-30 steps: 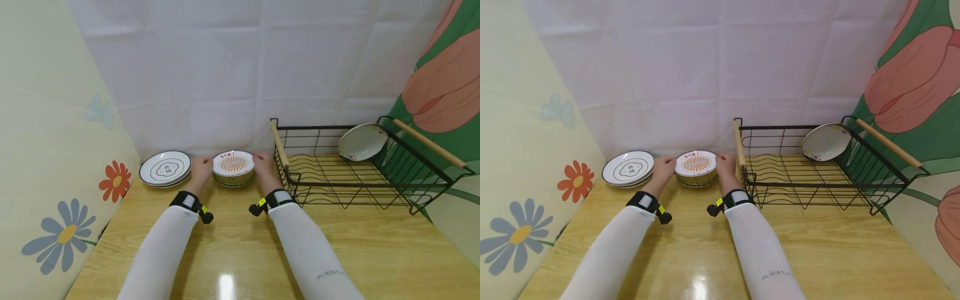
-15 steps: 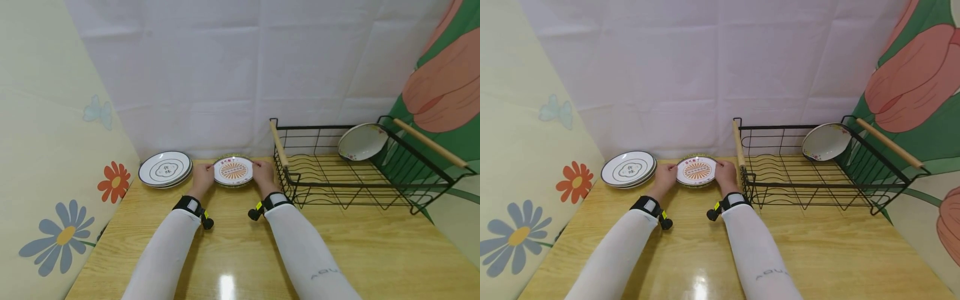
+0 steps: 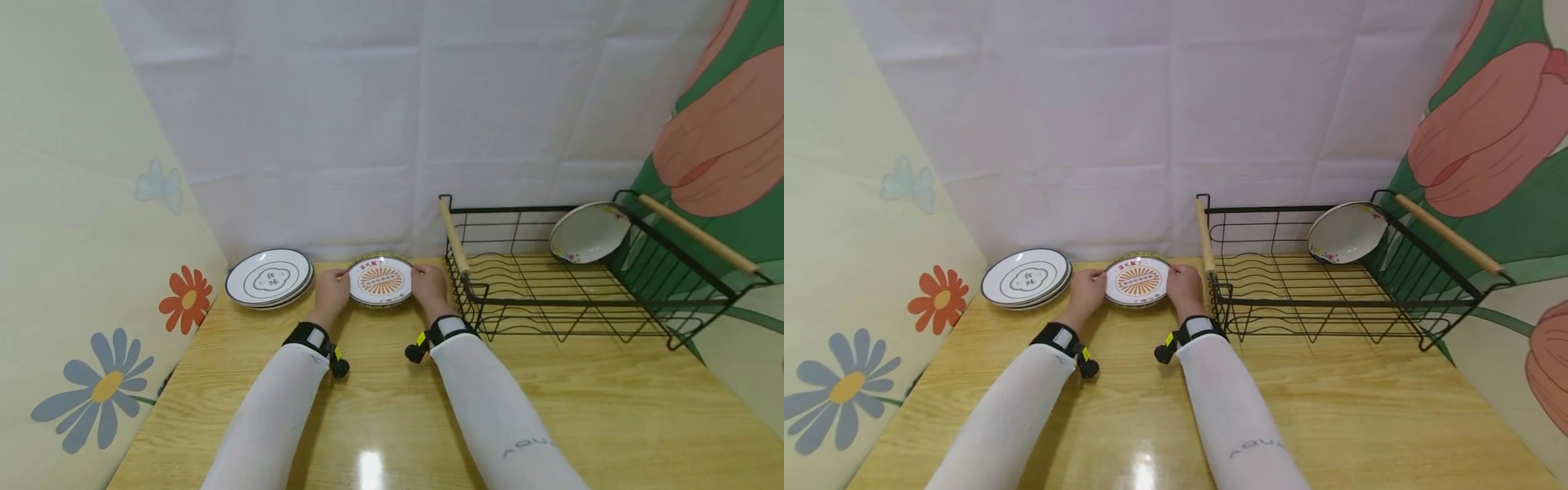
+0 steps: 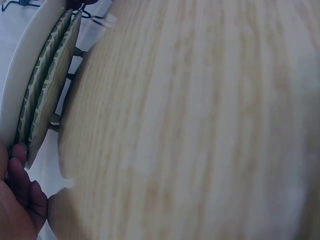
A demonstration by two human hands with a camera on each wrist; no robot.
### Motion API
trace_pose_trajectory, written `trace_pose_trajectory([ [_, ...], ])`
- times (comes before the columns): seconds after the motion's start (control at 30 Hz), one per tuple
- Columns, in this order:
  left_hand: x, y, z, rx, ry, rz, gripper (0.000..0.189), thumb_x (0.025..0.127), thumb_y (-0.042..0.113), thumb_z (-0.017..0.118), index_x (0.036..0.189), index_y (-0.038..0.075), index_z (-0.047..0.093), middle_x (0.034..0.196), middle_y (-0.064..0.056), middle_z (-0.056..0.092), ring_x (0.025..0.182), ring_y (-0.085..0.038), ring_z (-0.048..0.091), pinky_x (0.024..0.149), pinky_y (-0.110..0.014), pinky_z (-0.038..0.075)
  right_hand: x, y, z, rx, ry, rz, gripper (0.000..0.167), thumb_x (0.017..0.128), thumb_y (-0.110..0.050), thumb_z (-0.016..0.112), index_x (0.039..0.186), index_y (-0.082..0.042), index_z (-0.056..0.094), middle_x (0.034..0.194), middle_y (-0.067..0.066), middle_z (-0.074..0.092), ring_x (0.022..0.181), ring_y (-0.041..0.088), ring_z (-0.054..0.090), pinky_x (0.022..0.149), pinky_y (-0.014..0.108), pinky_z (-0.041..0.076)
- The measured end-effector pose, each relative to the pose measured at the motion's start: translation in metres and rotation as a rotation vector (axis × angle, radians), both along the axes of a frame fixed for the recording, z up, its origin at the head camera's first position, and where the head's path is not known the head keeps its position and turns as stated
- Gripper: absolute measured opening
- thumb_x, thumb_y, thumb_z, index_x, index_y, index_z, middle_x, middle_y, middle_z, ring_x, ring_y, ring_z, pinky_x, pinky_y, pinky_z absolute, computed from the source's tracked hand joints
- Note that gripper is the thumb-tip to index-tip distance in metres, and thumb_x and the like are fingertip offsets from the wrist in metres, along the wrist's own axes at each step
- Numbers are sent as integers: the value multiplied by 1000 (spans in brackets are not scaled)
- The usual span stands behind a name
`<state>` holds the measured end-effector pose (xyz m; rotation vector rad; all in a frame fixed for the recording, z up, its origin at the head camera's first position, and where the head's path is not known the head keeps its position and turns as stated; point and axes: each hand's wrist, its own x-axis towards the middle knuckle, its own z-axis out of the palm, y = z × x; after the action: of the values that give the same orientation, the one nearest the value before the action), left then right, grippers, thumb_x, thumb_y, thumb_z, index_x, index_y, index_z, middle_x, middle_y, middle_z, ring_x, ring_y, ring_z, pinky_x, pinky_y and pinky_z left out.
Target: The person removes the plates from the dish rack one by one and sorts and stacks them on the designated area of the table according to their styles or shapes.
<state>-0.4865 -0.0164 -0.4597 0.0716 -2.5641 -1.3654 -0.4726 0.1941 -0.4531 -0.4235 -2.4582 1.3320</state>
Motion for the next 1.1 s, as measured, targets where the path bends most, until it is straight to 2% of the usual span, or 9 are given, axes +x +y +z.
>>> trace_pose_trajectory([
  [0.33,0,-2,3,-3,-55,-11,39,105,26,51,128,1,71,134,-20,68,129,-32,62,111,-45,49,-5,1,-4,36,-61,5,37,103,-25,49,129,-13,73,134,9,71,127,28,64,110,41,49],
  [0.47,5,-5,6,15,-103,-32,44,106,31,50,135,1,66,140,-20,64,134,-33,58,114,-46,47,-3,2,-4,-1,-79,-15,42,102,-25,46,134,-11,69,140,11,67,131,29,60,112,42,48],
  [0.57,12,-8,12,41,-148,-32,50,106,34,49,143,2,58,146,-20,59,136,-32,55,115,-46,46,2,0,0,-31,-57,-49,44,102,-26,47,138,-10,65,144,14,63,135,31,57,114,43,45],
  [0.63,18,-11,16,69,-163,-22,52,105,34,48,147,4,54,141,-21,61,127,-31,61,108,-45,51,8,-2,6,-49,-26,-64,44,100,-26,47,138,-10,64,143,15,62,133,33,57,113,45,46],
  [0.73,26,-14,22,126,-179,-16,53,104,32,49,150,6,51,125,-20,69,100,-27,70,85,-37,58,17,-8,17,-82,34,-49,43,98,-25,50,135,-11,66,134,15,66,123,33,61,107,47,49],
  [0.8,31,-16,24,162,-190,-22,53,103,30,50,151,6,50,115,-19,72,85,-24,71,70,-31,56,24,-13,25,-100,59,-21,43,96,-26,51,134,-13,67,129,15,67,116,32,61,102,47,50],
  [0.83,32,-17,24,171,-193,-29,54,103,29,51,151,6,49,113,-19,73,83,-22,70,67,-28,55,27,-14,29,-110,70,-10,43,96,-26,52,134,-13,67,127,14,67,114,31,61,101,47,50],
  [1.0,41,-22,24,204,-188,-69,55,103,26,52,152,3,46,111,-21,75,78,-21,72,62,-23,52,48,-24,46,-150,110,54,40,97,-25,54,132,-13,68,125,11,66,115,28,59,102,45,50],
  [1.1,49,-27,27,233,-171,-80,56,103,25,52,154,4,45,111,-23,75,74,-21,72,64,-25,53,67,-31,58,-157,129,161,35,99,-24,57,130,-12,70,122,12,66,112,28,60,96,44,52],
])
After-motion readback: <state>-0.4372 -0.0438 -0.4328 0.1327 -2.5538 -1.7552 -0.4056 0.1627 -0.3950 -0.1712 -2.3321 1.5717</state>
